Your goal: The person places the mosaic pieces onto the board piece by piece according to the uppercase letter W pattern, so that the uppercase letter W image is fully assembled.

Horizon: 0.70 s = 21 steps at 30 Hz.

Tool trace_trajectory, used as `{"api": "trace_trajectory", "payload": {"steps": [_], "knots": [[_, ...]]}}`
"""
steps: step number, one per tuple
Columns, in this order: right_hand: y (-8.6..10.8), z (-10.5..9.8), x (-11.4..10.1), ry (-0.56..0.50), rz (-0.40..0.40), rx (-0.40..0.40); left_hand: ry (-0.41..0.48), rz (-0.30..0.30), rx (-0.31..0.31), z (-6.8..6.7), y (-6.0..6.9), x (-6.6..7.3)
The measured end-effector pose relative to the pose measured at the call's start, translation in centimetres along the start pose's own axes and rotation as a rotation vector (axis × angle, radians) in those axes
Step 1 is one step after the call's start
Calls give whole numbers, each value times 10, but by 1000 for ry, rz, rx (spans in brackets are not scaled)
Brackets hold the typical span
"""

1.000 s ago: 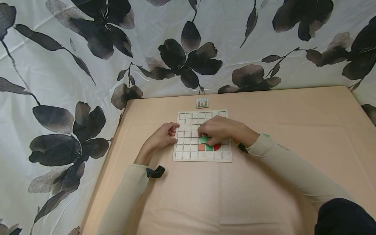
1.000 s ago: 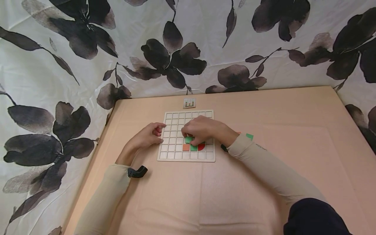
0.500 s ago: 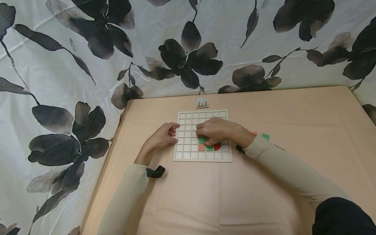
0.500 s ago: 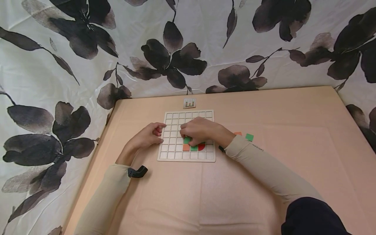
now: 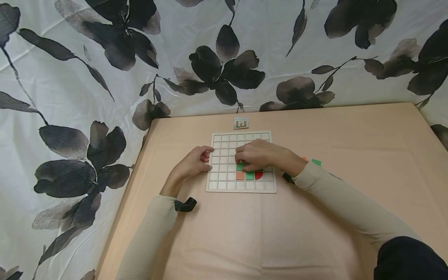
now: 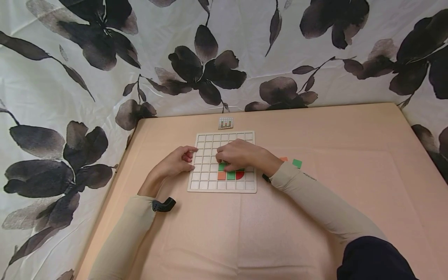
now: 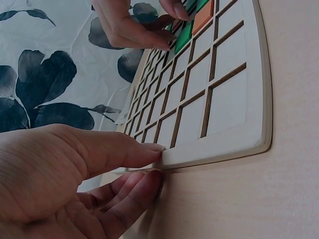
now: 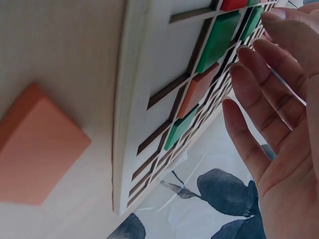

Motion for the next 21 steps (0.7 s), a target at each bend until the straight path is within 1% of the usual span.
{"api": "trace_trajectory", "payload": {"steps": [5, 13, 21], "knots": [[9, -1, 1, -19, 9, 26, 2, 3, -6, 0, 1, 1], [31, -7, 6, -66, 92, 31, 5, -9, -6, -1, 3, 0], [53, -8, 11, -93, 102, 71, -2, -4, -5, -1, 4, 0]]}}
Point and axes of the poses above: each hand's wrist, its own y-axis away from the middle knuckle, its own z-axis out of the palm, x = y × z, the point moved 1 cm from there along -y, towards the middle knuckle, and after that the axes turned 3 degrees about -x, right-handed, at the moved point
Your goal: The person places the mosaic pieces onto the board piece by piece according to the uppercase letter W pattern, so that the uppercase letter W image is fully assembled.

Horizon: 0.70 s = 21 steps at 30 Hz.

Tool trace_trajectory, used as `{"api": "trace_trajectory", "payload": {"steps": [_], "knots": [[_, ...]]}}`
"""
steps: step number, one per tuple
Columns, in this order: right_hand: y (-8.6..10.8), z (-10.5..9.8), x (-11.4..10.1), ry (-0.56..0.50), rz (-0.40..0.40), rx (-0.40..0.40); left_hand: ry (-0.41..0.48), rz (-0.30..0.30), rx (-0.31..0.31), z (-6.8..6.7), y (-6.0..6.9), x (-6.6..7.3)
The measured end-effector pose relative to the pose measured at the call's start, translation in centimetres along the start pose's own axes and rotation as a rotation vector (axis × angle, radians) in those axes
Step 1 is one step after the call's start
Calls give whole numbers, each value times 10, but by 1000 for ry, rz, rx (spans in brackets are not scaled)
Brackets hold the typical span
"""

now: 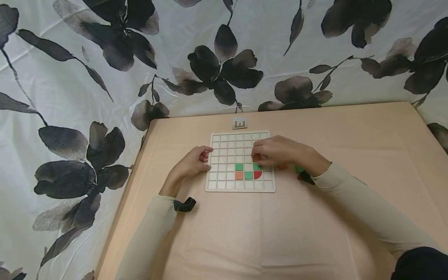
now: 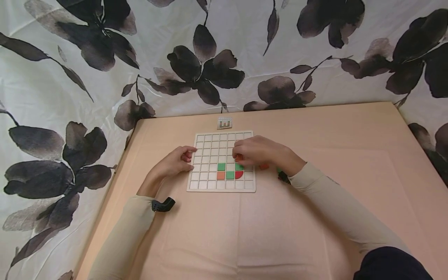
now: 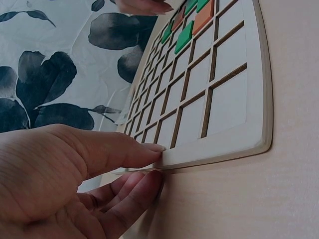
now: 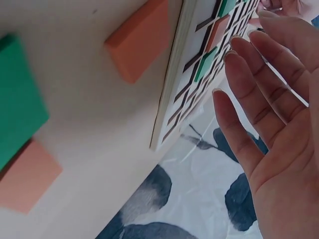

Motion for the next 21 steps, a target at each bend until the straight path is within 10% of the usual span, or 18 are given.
{"api": "trace_trajectory", "payload": {"steps": [21], "knots": [[40, -3, 12, -16, 157, -51, 10, 3, 8, 1, -3, -2]]}}
Point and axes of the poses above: each hand's wrist, its own y-axis away from the middle knuckle, its own z-axis out of the palm, x = y × z, the point moved 1 cm from there along -y, towards the middle knuckle, and after that the axes turned 3 degrees about -x, right-handed, at the moved point
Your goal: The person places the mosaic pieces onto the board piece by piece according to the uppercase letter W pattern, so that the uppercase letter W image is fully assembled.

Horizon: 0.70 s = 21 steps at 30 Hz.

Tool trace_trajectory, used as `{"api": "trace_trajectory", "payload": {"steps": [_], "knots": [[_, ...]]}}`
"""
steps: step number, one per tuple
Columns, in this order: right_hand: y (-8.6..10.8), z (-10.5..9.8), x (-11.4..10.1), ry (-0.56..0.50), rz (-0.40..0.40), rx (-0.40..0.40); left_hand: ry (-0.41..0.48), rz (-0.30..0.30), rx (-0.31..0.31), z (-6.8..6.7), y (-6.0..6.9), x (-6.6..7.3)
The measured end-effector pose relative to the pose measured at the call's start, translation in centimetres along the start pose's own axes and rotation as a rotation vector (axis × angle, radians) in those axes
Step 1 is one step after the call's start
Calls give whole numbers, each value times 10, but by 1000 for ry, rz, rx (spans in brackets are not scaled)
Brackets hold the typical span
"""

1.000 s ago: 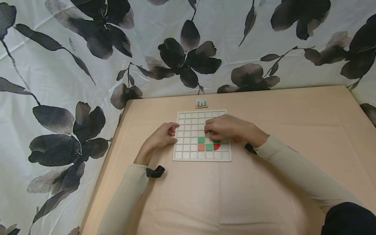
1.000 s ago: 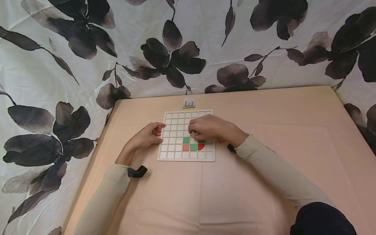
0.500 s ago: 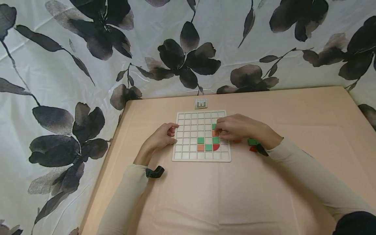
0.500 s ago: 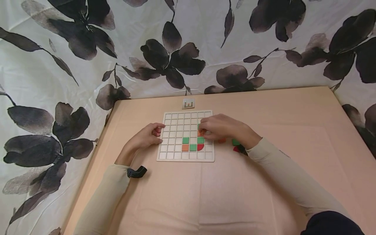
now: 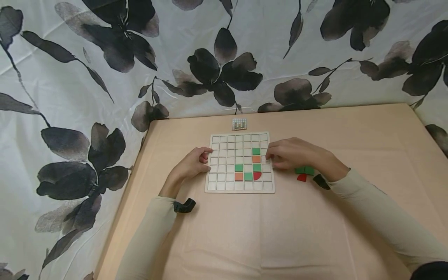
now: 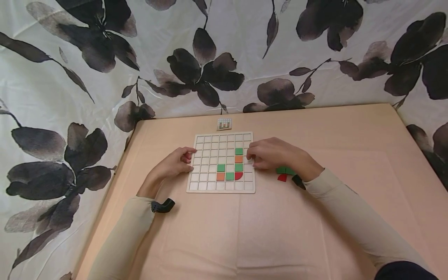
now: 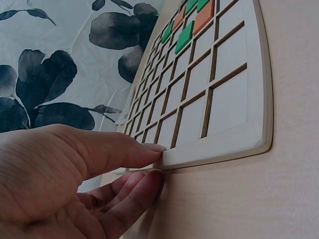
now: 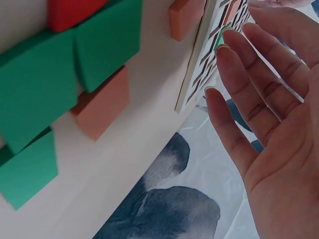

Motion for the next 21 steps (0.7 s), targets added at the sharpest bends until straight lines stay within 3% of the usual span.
{"api": "trace_trajectory", "payload": {"steps": [21], "knots": [[27, 10, 10, 3, 26, 32, -4, -7, 5, 1, 1, 0]]}}
Point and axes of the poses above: each hand's wrist, its own y-axis away from the middle knuckle, its own z-axis out of the palm, x = y × z, the point moved 1 cm from there along -y, towards the middle knuckle, and after that the axes turned 3 degrees about -x, right-handed, at the moved point
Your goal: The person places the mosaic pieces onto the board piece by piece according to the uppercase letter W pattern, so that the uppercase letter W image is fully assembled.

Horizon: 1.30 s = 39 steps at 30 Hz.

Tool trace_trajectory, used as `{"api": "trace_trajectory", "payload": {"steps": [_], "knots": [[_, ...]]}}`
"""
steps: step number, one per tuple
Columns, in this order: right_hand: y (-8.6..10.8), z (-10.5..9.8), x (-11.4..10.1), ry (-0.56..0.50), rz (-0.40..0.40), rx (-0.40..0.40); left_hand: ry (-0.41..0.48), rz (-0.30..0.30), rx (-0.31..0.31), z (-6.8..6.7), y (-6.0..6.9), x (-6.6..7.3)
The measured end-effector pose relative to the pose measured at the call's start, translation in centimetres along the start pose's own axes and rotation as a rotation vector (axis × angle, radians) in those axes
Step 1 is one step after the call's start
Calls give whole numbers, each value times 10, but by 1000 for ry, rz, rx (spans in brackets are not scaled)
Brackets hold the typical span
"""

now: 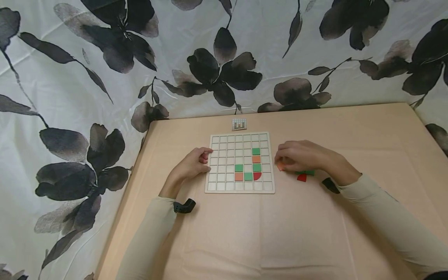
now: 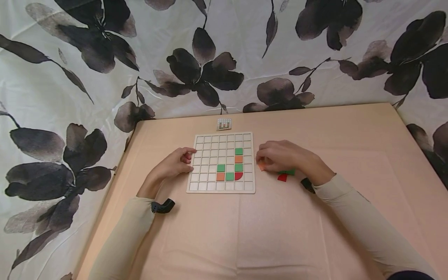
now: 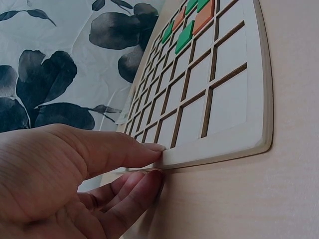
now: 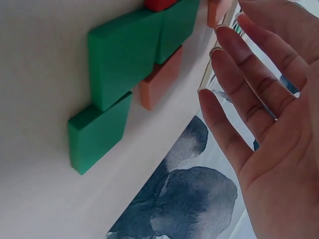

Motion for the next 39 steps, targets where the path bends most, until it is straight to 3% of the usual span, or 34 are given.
{"api": "trace_trajectory", "payload": {"steps": [14, 39], "knots": [[6, 8, 4, -22, 19, -22, -1, 5, -1, 0, 0, 0], [12, 3, 15, -56, 75, -46, 0, 7, 2, -1, 1, 2]]}}
Point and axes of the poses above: each hand's wrist, its own y-axis away from the middle knuckle, its own z-axis out of the palm, x = y × z, the point moved 1 cm from there along -y, towards the middle knuckle, and after that the axes turned 3 degrees about -x, right-handed, at the moved point
